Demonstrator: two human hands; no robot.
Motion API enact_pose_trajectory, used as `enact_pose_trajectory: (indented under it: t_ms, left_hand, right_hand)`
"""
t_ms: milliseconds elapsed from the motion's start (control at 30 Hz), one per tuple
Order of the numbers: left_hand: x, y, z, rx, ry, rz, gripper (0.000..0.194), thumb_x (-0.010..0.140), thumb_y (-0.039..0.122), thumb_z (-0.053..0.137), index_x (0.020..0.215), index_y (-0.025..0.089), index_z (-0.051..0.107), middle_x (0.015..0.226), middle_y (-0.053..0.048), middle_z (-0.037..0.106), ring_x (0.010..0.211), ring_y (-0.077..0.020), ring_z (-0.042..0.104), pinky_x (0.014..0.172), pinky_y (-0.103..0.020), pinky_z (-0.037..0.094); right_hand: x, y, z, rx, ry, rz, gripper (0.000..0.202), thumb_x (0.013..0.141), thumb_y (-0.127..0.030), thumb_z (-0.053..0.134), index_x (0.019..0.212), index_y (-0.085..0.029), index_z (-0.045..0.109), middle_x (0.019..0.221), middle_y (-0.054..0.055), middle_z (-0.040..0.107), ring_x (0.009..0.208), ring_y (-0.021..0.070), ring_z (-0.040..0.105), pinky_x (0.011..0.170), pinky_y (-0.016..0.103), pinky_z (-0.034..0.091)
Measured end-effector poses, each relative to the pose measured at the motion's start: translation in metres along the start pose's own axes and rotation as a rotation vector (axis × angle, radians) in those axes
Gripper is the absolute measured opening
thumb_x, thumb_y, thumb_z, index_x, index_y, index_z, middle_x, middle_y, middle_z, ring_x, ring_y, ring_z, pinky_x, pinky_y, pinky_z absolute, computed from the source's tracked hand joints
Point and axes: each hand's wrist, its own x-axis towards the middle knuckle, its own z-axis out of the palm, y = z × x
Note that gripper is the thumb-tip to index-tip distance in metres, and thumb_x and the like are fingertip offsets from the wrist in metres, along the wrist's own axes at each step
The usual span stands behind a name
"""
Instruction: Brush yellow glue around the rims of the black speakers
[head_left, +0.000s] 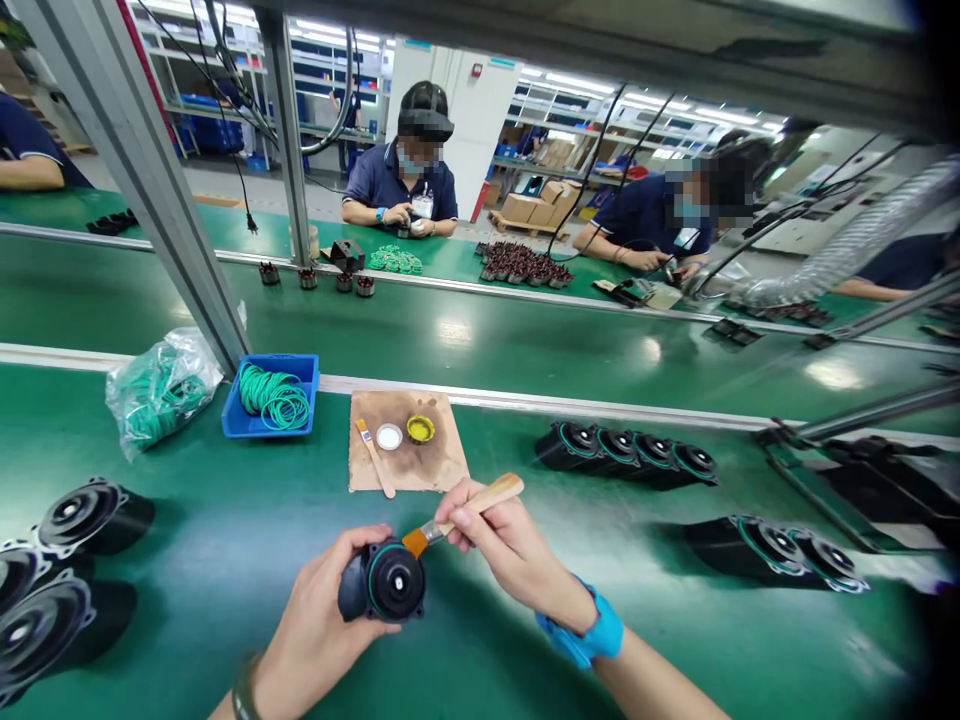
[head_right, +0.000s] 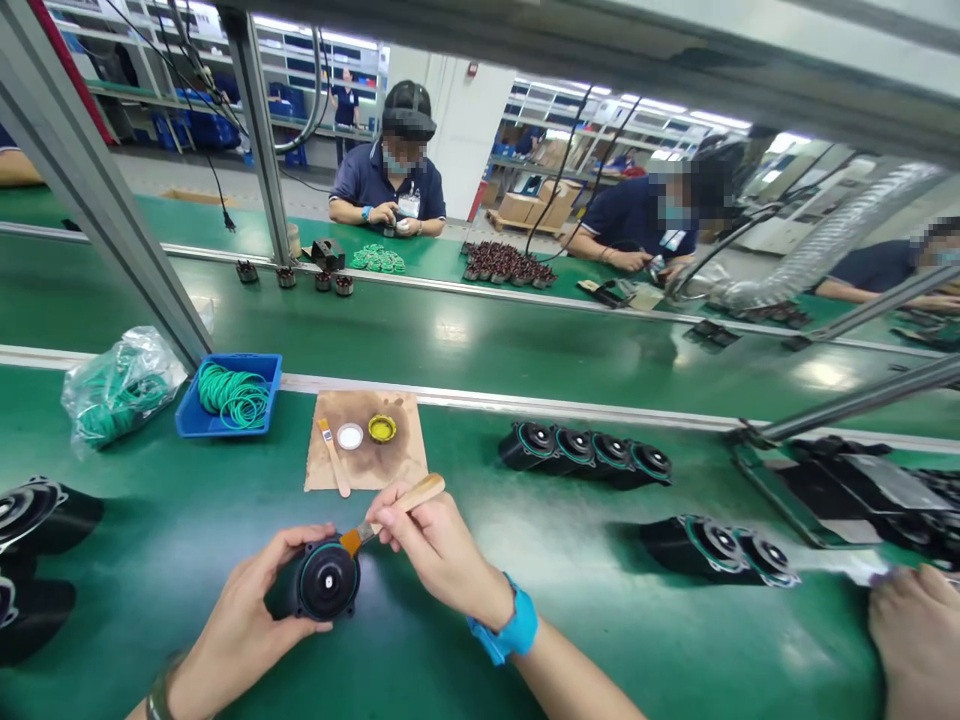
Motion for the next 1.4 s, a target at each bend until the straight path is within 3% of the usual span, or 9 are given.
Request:
enact_pose_trajectory:
  t_ms: [133,233,400,500,700,833,933,1133,1400]
  left_hand:
    - [0.001,0.0,0.0,0.018,0.072,0.031,0.066,0.056,0.004,0.083,0.112,0.027,0.056,0.118,-0.003,0.069,0.11,-0.0236,0.066,0.096,-0.039,0.054]
    - [0.001,-0.001,0.001,0.035,0.116,0.055,0.067,0.056,0.004,0.083,0.112,0.028,0.055,0.116,-0.002,0.07,0.106,-0.0223,0.068,0.093,-0.037,0.056]
    - [0.001,-0.005,0.001,0.105,0.224,0.162,0.07,0.055,0.008,0.086,0.113,0.028,0.052,0.115,-0.004,0.07,0.104,-0.0224,0.069,0.09,-0.035,0.057]
    - [0.0,-0.003,-0.001,0.129,0.274,0.252,0.067,0.059,0.011,0.086,0.113,0.028,0.05,0.114,-0.004,0.07,0.105,-0.0205,0.068,0.09,-0.031,0.057]
    - [-0.001,0.008,-0.003,0.181,0.323,0.433,0.034,0.082,0.018,0.067,0.111,0.022,0.051,0.115,-0.009,0.068,0.108,-0.0174,0.067,0.092,-0.026,0.055]
    - [-0.002,0.009,-0.003,0.252,0.39,0.556,0.03,0.082,0.011,0.061,0.108,0.019,0.051,0.111,-0.011,0.066,0.108,-0.0183,0.065,0.092,-0.029,0.055]
    - [-0.002,0.008,-0.004,0.316,0.426,0.623,0.029,0.081,0.004,0.055,0.106,0.018,0.052,0.108,-0.01,0.064,0.107,-0.0185,0.063,0.091,-0.031,0.054]
    - [-0.004,0.007,-0.004,0.402,0.387,0.659,0.033,0.079,-0.002,0.051,0.107,0.017,0.05,0.108,-0.011,0.061,0.11,-0.0198,0.058,0.094,-0.036,0.049]
    - [-0.009,0.0,-0.004,0.492,0.363,0.652,0.036,0.079,-0.005,0.051,0.109,0.015,0.051,0.111,-0.012,0.06,0.112,-0.0219,0.055,0.096,-0.04,0.04]
  right_hand:
    - [-0.009,-0.005,0.0,-0.112,0.033,-0.097,0.034,0.1,-0.033,0.042,0.081,-0.013,0.062,0.078,0.006,0.061,0.062,0.0093,0.056,0.057,0.02,0.048]
    - [-0.02,-0.012,0.004,-0.254,0.072,-0.26,0.026,0.101,-0.026,0.042,0.086,-0.016,0.061,0.076,0.004,0.062,0.065,0.0092,0.058,0.06,0.019,0.048]
    - [-0.041,-0.022,0.019,-0.396,0.049,-0.469,0.018,0.103,-0.029,0.039,0.1,-0.019,0.054,0.073,0.003,0.063,0.066,0.0104,0.058,0.064,0.02,0.048]
    - [-0.048,-0.024,0.022,-0.361,0.027,-0.458,0.02,0.102,-0.032,0.039,0.099,-0.019,0.054,0.07,0.003,0.062,0.064,0.0112,0.058,0.062,0.021,0.049]
    - [-0.036,-0.03,0.02,0.027,0.356,-0.197,0.023,0.098,-0.031,0.051,0.084,-0.016,0.062,0.064,0.002,0.062,0.046,0.0088,0.059,0.042,0.016,0.047]
    - [-0.024,-0.038,0.024,0.171,0.415,-0.097,0.028,0.093,-0.035,0.059,0.076,-0.014,0.064,0.051,-0.001,0.059,0.036,0.0102,0.058,0.038,0.017,0.048]
    - [-0.022,-0.038,0.029,0.14,0.432,-0.106,0.026,0.092,-0.032,0.06,0.074,-0.014,0.066,0.05,0.0,0.059,0.035,0.0112,0.058,0.038,0.017,0.049]
    - [-0.029,-0.03,0.036,0.004,0.372,-0.141,0.015,0.089,-0.022,0.063,0.077,-0.016,0.069,0.063,0.002,0.066,0.041,0.0098,0.061,0.039,0.016,0.05]
    - [-0.024,-0.041,0.041,-0.396,0.252,-0.397,0.012,0.094,-0.022,0.059,0.084,-0.018,0.063,0.065,-0.001,0.067,0.047,0.0075,0.059,0.048,0.018,0.047]
